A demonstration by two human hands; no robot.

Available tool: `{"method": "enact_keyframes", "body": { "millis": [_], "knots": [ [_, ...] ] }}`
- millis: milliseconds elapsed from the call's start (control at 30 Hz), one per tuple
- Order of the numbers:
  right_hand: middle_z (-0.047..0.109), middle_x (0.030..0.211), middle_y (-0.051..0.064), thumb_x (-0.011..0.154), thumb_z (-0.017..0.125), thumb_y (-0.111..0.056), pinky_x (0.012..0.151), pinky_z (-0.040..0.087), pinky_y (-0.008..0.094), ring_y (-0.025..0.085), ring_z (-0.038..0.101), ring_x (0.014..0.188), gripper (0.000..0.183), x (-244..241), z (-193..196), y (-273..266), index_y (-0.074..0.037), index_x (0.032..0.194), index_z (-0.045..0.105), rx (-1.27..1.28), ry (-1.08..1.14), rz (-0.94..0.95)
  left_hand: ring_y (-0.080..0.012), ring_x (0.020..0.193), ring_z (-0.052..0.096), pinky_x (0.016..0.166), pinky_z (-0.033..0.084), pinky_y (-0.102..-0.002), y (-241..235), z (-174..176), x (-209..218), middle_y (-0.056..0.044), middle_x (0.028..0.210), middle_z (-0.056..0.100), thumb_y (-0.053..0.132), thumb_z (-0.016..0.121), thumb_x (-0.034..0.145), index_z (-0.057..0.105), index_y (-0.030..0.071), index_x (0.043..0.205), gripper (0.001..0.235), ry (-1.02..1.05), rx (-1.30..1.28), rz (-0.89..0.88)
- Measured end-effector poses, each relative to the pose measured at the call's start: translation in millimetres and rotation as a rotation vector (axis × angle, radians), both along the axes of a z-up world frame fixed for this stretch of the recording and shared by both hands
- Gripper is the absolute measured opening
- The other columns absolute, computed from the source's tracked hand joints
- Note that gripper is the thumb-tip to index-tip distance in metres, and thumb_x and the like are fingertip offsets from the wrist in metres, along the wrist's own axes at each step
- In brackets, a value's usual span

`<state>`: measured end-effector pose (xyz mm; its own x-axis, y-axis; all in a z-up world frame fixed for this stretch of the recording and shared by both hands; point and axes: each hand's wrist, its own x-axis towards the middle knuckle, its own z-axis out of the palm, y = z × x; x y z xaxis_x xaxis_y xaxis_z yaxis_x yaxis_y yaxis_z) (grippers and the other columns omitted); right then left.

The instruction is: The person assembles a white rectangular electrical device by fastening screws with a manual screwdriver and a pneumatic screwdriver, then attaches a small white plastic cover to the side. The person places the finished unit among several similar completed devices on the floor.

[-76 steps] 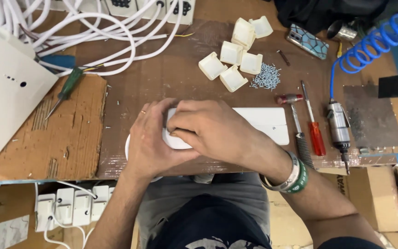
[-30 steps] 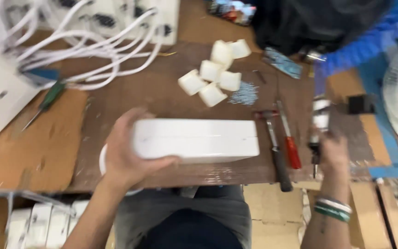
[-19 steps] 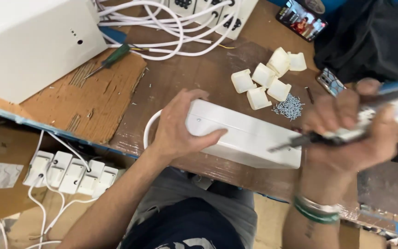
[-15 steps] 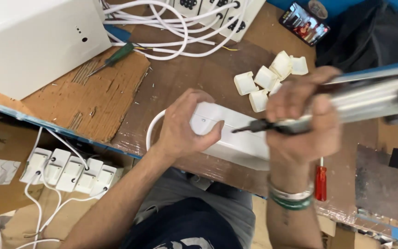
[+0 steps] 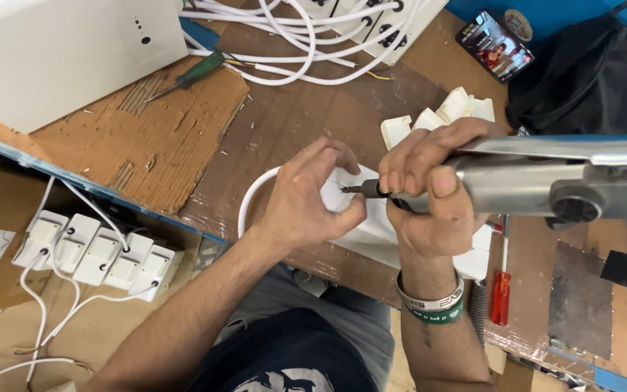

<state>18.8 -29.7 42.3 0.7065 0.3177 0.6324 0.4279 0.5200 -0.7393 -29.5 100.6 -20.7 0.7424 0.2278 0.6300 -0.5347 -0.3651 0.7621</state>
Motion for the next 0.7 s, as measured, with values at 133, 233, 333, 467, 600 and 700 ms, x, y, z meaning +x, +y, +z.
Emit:
{"method": "enact_keyframes", "body": {
  "millis": [133,233,333,467,600,700],
  "knots": [
    [0.045,0.070,0.000,0.097,0.070,-0.022,0.057,0.044,0.027,0.012,0.046,0.065,0.029,2,0,1,-0.009,0.117,0.054,0.025,0.034,-0.004,-0.0189,0.076,0.061,0.066,0.051,-0.028,0,-1,1,-0.009,0.095,0.063,0.007,0.074,0.067,0.061,0.002,0.090,0.027,-0.015,0.005,0.002],
    [0.045,0.070,0.000,0.098,0.071,-0.022,0.057,0.044,0.027,0.013,0.047,0.065,0.029,3,0,1,-0.008,0.118,0.054,0.017,-0.001,0.012,-0.0202,0.078,0.062,0.069,0.052,-0.029,0,0,1,-0.009,0.096,0.063,0.007,0.073,0.067,0.061,0.002,0.091,0.027,-0.016,-0.003,-0.002],
    [0.047,0.070,-0.001,0.098,0.068,-0.022,0.060,0.046,0.026,0.011,0.047,0.065,0.027,2,5,3,-0.012,0.118,0.053,-0.060,-0.055,0.050,-0.0215,0.078,0.062,0.069,0.052,-0.030,0,-1,2,-0.009,0.095,0.063,0.007,0.072,0.066,0.060,0.002,0.090,0.028,-0.029,-0.006,0.004],
    [0.056,0.074,-0.002,0.088,0.079,-0.021,0.058,0.051,0.024,0.010,0.053,0.064,0.033,10,5,8,-0.013,0.114,0.059,-0.167,-0.095,0.256,-0.0202,0.076,0.062,0.067,0.053,-0.030,0,-6,6,-0.009,0.093,0.063,0.013,0.077,0.070,0.061,0.001,0.092,0.030,-0.040,0.027,0.018],
    [0.052,0.072,0.001,0.088,0.074,-0.010,0.062,0.046,0.027,0.013,0.049,0.063,0.037,6,-4,10,-0.012,0.120,0.054,-0.203,-0.069,0.232,-0.0244,0.076,0.064,0.066,0.054,-0.033,0,-2,3,-0.012,0.094,0.063,0.015,0.079,0.071,0.062,-0.001,0.096,0.034,-0.061,0.018,0.024],
    [0.051,0.071,0.001,0.094,0.072,-0.014,0.058,0.043,0.027,0.013,0.049,0.062,0.039,8,-13,7,-0.015,0.129,0.056,-0.148,-0.080,0.253,-0.0237,0.076,0.064,0.067,0.054,-0.033,1,-2,3,-0.012,0.092,0.064,0.013,0.080,0.072,0.062,-0.001,0.092,0.031,-0.058,0.000,0.016]
  ]
}}
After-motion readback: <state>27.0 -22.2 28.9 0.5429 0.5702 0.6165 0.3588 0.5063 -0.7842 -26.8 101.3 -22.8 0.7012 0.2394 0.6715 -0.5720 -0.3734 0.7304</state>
